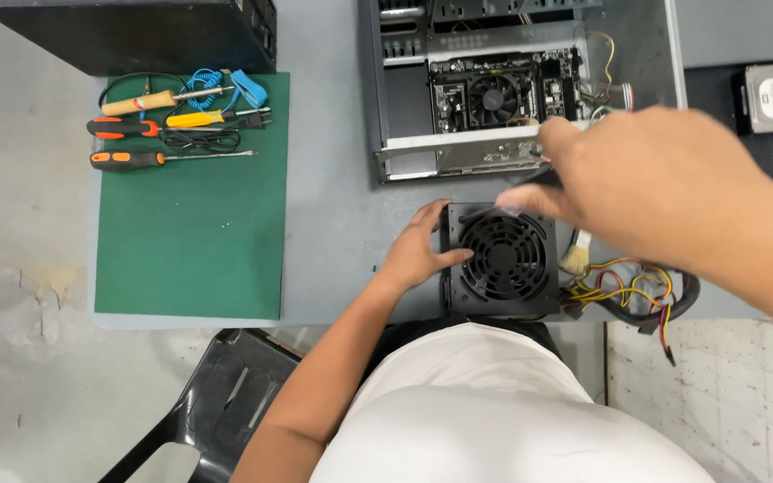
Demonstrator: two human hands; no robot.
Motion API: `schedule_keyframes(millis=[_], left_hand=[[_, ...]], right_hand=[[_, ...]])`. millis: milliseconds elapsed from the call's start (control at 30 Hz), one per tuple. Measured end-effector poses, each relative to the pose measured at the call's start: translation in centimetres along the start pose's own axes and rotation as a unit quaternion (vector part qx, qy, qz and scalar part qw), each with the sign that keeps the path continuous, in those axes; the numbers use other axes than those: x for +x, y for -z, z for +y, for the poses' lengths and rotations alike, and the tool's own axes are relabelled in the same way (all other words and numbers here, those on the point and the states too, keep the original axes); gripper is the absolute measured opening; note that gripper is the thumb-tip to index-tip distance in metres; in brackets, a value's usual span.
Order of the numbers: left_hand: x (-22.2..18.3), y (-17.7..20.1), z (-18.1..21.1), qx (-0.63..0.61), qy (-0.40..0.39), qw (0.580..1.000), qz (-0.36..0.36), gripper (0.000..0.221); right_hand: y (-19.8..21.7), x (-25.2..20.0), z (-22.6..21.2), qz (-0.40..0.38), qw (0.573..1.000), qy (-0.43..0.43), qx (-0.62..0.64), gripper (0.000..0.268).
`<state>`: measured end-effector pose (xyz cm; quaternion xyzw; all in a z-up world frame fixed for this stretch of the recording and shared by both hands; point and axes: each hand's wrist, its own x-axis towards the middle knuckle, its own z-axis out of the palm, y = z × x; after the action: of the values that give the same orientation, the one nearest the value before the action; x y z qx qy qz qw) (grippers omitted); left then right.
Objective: The person cleans a RAM stick and the interior of a computer case with a brush, then uses a screwdriver to disassemble the fan from a power supply unit.
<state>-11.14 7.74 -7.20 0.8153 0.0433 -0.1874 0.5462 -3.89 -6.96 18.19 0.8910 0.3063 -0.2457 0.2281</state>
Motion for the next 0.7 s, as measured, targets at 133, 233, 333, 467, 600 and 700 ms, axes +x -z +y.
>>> schedule_keyframes(millis=[133, 233, 333, 467, 600, 700], left_hand=[[-0.7, -0.3, -0.5, 0.006, 0.014, 1.0, 0.011, 0.087], [-0.8, -0.2, -0.8, 0.0, -0.014, 1.0, 0.017, 0.086], [1.6, -0.3, -3.5, 0.118, -0.195, 0.973, 0.036, 0.071], [1.8, 3.1, 3.2, 0.052, -0.341, 0.936, -0.072, 0.026], [2.9, 3.1, 4.6, 0.043, -0.346, 0.937, -0.019, 0.014], [3.2, 3.0, 4.8, -0.009, -0.309, 0.951, -0.003, 0.015]], right_hand=[[-1.3, 0.0, 0.7, 0.094, 0.992, 0.077, -0.033, 0.033], [-3.2, 1.0, 1.8, 0.158, 0.96, 0.229, 0.038, 0.029], [-2.4, 0.3, 1.2, 0.13, 0.966, 0.21, 0.07, 0.021], [-0.7, -0.2, -0.1, 0.1, 0.977, 0.167, 0.085, 0.03], [0.2, -0.4, -1.3, 0.088, 0.996, -0.009, -0.005, 0.064], [-1.2, 0.0, -0.7, 0.123, 0.991, 0.058, 0.002, 0.035]])
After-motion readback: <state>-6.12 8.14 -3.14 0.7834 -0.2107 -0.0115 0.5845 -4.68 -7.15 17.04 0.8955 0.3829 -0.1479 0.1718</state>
